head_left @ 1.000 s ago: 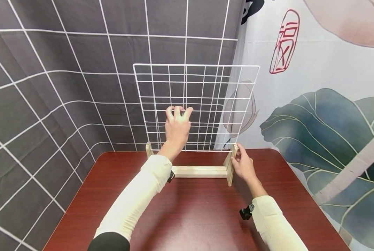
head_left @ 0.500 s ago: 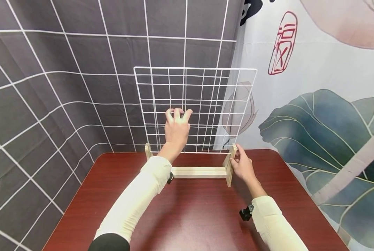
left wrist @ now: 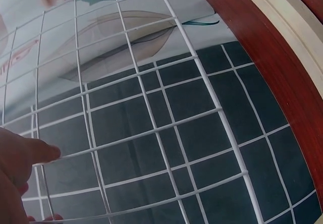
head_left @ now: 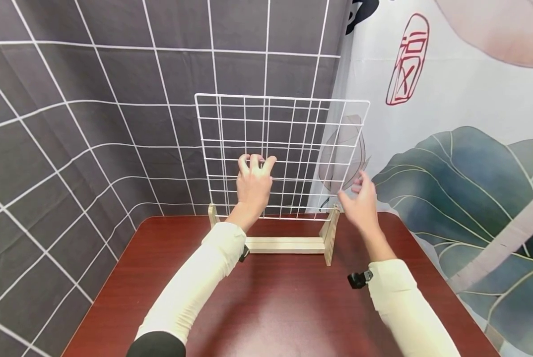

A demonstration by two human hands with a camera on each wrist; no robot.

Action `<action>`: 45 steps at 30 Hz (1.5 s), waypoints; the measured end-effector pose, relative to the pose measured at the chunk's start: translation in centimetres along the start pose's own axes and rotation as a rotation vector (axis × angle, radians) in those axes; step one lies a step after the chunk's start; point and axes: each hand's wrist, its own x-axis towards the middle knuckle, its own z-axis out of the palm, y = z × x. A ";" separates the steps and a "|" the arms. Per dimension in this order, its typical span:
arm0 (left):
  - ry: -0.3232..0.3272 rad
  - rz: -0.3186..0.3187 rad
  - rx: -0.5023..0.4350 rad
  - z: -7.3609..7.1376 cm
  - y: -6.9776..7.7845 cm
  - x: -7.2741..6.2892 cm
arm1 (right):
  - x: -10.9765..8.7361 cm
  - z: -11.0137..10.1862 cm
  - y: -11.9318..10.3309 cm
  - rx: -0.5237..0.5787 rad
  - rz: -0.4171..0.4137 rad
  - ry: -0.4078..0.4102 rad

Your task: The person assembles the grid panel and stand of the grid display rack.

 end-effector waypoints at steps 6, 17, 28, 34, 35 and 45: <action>0.000 -0.007 0.000 -0.2 -0.1 0.0 | 3.4 -1.7 -5.7 0.034 -0.120 0.177; -0.031 -0.011 -0.004 0.1 0.1 -0.4 | 6.8 -1.6 -11.5 -0.059 -0.180 0.191; -0.051 -0.019 0.008 0.3 0.2 -0.6 | 6.8 -1.3 -12.7 -0.218 -0.086 0.229; -0.046 -0.020 -0.010 0.3 0.0 -0.5 | 6.8 -1.3 -12.9 -0.207 -0.128 0.262; -0.053 -0.021 -0.013 0.3 -0.1 -0.5 | 6.8 -1.3 -12.9 -0.206 -0.130 0.265; -0.149 -0.004 0.013 -0.6 -0.2 -0.1 | 6.9 -1.2 -13.3 -0.200 -0.106 0.269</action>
